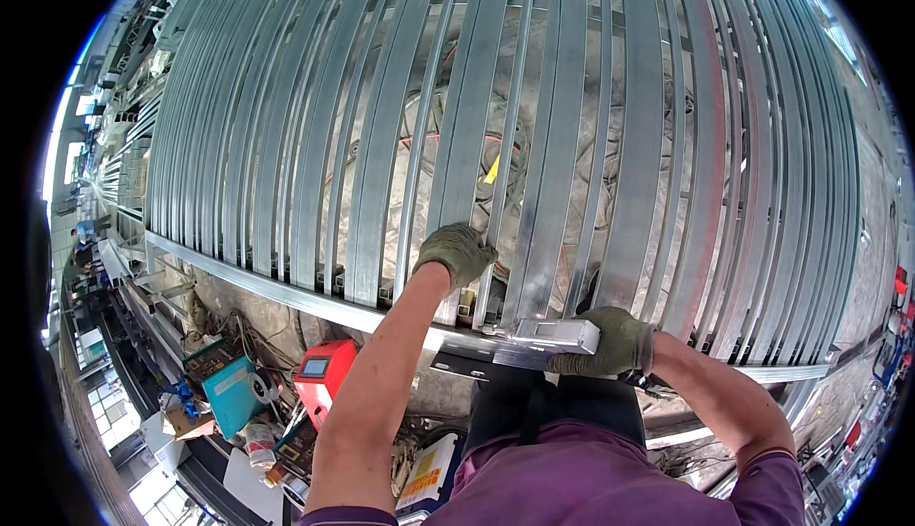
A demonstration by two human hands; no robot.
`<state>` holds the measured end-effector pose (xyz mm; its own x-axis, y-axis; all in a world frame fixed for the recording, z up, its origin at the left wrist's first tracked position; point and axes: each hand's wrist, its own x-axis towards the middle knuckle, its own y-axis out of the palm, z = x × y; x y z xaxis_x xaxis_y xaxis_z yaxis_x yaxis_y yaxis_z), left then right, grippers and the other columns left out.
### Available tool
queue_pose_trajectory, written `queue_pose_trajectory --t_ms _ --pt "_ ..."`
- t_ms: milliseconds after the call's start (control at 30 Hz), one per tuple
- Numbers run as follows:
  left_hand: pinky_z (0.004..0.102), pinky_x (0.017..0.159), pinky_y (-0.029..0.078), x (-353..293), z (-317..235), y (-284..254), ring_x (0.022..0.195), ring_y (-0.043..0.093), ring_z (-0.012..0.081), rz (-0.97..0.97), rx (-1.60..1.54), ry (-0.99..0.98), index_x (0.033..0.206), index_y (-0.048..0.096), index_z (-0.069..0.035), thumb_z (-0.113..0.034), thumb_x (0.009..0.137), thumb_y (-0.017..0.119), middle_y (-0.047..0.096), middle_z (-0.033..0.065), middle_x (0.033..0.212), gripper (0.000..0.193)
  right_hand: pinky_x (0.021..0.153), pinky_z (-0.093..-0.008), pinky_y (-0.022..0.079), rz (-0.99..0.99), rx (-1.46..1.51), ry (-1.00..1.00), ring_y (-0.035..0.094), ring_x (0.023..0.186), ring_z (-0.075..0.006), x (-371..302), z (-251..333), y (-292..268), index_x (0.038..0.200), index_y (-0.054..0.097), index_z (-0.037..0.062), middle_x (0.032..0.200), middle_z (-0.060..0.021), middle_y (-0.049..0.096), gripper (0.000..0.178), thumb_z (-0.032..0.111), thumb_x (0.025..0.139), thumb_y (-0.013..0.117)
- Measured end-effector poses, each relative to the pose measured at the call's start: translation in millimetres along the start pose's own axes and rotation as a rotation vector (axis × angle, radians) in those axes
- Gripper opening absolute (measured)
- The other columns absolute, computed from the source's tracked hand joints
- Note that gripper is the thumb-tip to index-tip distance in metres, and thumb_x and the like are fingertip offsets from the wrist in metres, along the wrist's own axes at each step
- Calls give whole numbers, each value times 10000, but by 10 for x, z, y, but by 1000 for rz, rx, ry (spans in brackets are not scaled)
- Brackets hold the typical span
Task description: The person welds a horizontal metal bar to a vertical slatted metal frame using a handheld welding tool. They move along the frame, applying welds at multiple points while holding the bar in place with their left hand.
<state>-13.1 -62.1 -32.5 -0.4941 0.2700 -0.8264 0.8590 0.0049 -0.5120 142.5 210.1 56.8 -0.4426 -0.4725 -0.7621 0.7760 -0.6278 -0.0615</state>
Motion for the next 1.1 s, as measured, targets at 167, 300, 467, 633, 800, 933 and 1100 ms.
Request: queue_pose_trajectory --t_ms 167,300,467,633,800,933,1100 --pt "479 1108 550 37 24 14 1253 714 363 -12 32 1 1297 781 -58 -522 1062 610 759 190 1323 548 840 -416 639 25 58 5 812 940 -281 76 -23 42 1163 834 129 1009 -110 840 603 639 851 910" --pt "474 1110 550 29 5 6 1252 717 356 -20 53 11 1291 786 -63 -538 1065 611 764 187 1318 554 842 -403 640 38 29 -35 814 951 -274 132 -55 56 1186 827 136 1026 -107 842 589 612 852 924" --pt "467 1114 548 16 2 -2 1253 718 351 -21 26 -6 1291 788 -69 -549 1066 617 763 182 1326 558 795 -376 631 1 37 -92 817 885 -240 139 -58 71 1174 827 100 972 -111 841 544 543 876 930" --pt "470 1109 549 32 -6 -16 1249 718 355 -6 20 -19 1272 797 -70 -545 1059 635 765 175 1315 545 787 -382 631 17 61 -114 819 878 -250 164 -50 38 1152 833 100 953 -122 836 546 558 870 930" --pt "473 1099 554 63 28 10 1231 726 360 -33 33 8 1240 808 -62 -544 1054 639 768 181 1294 544 788 -398 632 7 -19 -55 819 880 -264 157 -15 26 1140 836 107 946 -127 834 570 594 856 926" --pt "477 1092 557 65 16 4 1214 733 359 -30 17 -12 1229 811 -60 -543 1055 632 769 178 1293 543 789 -404 635 23 -66 -19 818 882 -280 164 -2 10 1124 836 109 945 -129 833 579 611 849 922" --pt "478 1082 563 71 30 33 1190 747 350 -64 17 -14 1188 827 -64 -538 1053 637 791 167 1227 528 801 -408 643 8 -103 -33 818 888 -291 188 -58 32 1124 833 106 956 -130 834 590 614 838 925"
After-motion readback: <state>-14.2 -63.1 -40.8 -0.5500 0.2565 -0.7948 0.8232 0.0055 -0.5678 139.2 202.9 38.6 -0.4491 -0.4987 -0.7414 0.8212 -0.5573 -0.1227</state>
